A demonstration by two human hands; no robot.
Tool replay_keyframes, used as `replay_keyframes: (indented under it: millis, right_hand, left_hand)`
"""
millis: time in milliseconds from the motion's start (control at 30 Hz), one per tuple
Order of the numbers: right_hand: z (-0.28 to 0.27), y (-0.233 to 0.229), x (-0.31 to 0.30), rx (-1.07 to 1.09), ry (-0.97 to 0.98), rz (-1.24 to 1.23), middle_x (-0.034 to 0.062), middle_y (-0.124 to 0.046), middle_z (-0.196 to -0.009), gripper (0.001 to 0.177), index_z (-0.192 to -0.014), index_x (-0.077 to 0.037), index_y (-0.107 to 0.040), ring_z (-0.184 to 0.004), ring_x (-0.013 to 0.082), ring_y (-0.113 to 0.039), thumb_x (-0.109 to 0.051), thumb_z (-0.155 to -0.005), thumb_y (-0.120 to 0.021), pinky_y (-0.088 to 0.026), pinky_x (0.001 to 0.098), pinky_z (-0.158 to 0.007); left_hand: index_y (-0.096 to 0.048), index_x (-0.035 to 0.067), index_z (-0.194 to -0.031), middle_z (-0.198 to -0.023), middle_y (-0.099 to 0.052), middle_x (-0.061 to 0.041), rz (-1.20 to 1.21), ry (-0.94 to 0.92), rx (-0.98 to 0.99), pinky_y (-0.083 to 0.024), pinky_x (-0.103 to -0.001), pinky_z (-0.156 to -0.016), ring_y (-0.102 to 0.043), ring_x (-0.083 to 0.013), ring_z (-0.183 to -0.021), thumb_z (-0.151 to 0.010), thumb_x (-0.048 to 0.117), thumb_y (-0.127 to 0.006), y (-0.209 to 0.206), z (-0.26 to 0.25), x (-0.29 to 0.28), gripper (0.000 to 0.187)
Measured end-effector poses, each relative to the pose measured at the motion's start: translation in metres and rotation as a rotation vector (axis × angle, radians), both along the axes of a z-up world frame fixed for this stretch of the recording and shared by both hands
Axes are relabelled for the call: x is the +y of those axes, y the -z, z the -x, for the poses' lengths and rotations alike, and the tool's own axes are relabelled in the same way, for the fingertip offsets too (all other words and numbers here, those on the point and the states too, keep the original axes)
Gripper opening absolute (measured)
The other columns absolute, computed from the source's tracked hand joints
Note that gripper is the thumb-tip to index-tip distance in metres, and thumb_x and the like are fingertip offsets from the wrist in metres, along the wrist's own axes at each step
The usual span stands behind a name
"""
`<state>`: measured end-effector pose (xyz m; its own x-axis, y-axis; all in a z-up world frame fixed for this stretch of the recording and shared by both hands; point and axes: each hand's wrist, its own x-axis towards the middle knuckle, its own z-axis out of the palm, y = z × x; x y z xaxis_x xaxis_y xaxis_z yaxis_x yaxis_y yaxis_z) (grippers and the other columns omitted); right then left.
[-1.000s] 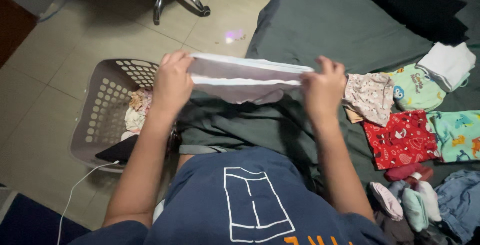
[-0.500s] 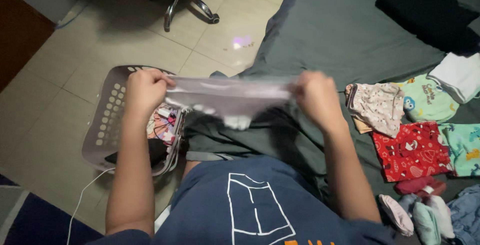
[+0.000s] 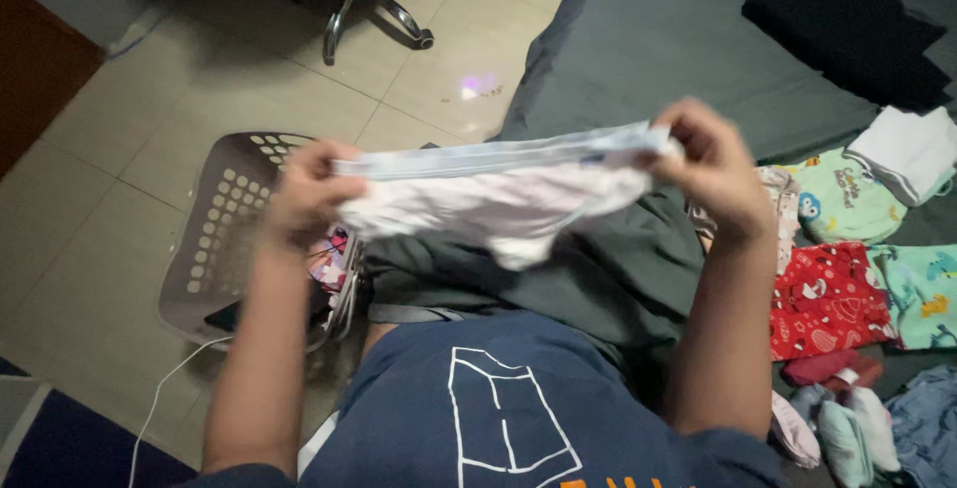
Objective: The person folds multiple small garments one at a time on a bed, including socks, underwear, and shirts. Each item is unfolded, smoothed, and folded into a compact shape before being placed in a pile on the bed.
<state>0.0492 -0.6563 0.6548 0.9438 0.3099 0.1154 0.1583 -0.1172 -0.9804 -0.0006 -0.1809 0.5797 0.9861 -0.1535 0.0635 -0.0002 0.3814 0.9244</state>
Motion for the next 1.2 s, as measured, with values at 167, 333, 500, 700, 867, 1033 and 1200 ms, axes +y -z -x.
replay_keyframes:
  millis: [167, 333, 500, 700, 867, 1033, 1200]
  right_hand:
    - [-0.06, -0.027, 0.032, -0.608, 0.361, 0.475, 0.0079, -0.057, -0.11, 0.036, -0.112, -0.001, -0.061, -0.101, 0.0193, -0.064, 0.01, -0.083, -0.081, -0.058, 0.0309, -0.086]
    - [-0.086, 0.014, 0.141, -0.808, -0.026, 0.742, 0.008, -0.065, -0.118, 0.06, -0.127, -0.013, -0.067, -0.115, 0.0346, -0.06, -0.002, -0.069, -0.079, -0.041, 0.0602, -0.1]
    - [-0.007, 0.061, 0.125, -0.817, -0.104, 0.767, 0.0203, -0.056, -0.12, 0.047, -0.112, -0.008, -0.06, -0.116, 0.0408, -0.05, -0.014, -0.069, -0.079, -0.042, 0.0533, -0.095]
    - [0.152, 0.088, 0.067, -0.397, -0.049, 0.869, 0.0173, -0.057, -0.099, 0.039, -0.099, -0.004, -0.061, -0.096, 0.0395, -0.058, -0.008, -0.063, -0.076, -0.047, 0.0484, -0.081]
    - [0.171, 0.115, 0.049, -0.208, 0.215, 0.762, 0.0153, -0.061, -0.105, 0.032, -0.103, -0.004, -0.061, -0.102, 0.0369, -0.06, 0.005, -0.072, -0.066, -0.049, 0.0449, -0.088]
    - [0.151, 0.115, 0.016, 0.013, 0.0, 0.782, 0.0141, -0.07, -0.1, 0.02, -0.1, -0.006, -0.067, -0.1, 0.0348, -0.063, -0.001, -0.081, -0.066, -0.05, 0.0436, -0.088]
    - [0.094, 0.066, -0.027, -0.006, -0.106, 0.956, 0.0146, -0.071, -0.096, 0.026, -0.101, -0.009, -0.075, -0.096, 0.0347, -0.067, -0.004, -0.076, -0.068, -0.052, 0.0427, -0.083]
  left_hand:
    - [-0.057, 0.007, -0.114, -0.111, -0.063, -0.007, -0.069, 0.077, -0.154, -0.056, -0.029, -0.091, -0.065, -0.0153, -0.104, -0.082, -0.005, -0.077, 0.041, 0.051, -0.14, 0.041]
    - [-0.041, 0.002, -0.142, -0.136, -0.049, -0.015, -0.111, 0.66, -0.23, -0.044, -0.037, -0.099, -0.049, -0.0215, -0.122, -0.091, 0.01, -0.074, 0.027, 0.109, -0.207, 0.061]
    - [-0.058, 0.013, -0.146, -0.131, -0.068, -0.012, -0.641, 0.887, -0.175, -0.053, -0.036, -0.098, -0.067, -0.0238, -0.113, -0.096, 0.027, -0.069, 0.01, 0.082, -0.178, 0.052]
    - [-0.065, 0.008, -0.12, -0.118, -0.065, -0.012, -1.159, 0.107, -0.739, -0.048, -0.045, -0.096, -0.061, -0.0325, -0.115, -0.076, 0.006, -0.07, 0.057, 0.024, -0.143, 0.044]
    - [-0.06, 0.004, -0.121, -0.118, -0.06, -0.013, -1.201, 0.048, -0.933, -0.047, -0.048, -0.1, -0.058, -0.0332, -0.115, -0.073, 0.01, -0.071, 0.104, -0.002, -0.151, 0.049]
    - [-0.063, 0.008, -0.121, -0.113, -0.066, -0.013, -1.228, 0.304, -0.743, -0.05, -0.042, -0.096, -0.062, -0.0341, -0.111, -0.083, 0.002, -0.067, 0.099, -0.032, -0.138, 0.038]
    - [-0.067, 0.008, -0.112, -0.108, -0.073, -0.014, -1.042, 0.672, -0.596, -0.055, -0.041, -0.088, -0.07, -0.0331, -0.103, -0.08, 0.002, -0.068, 0.03, -0.098, -0.13, 0.033]
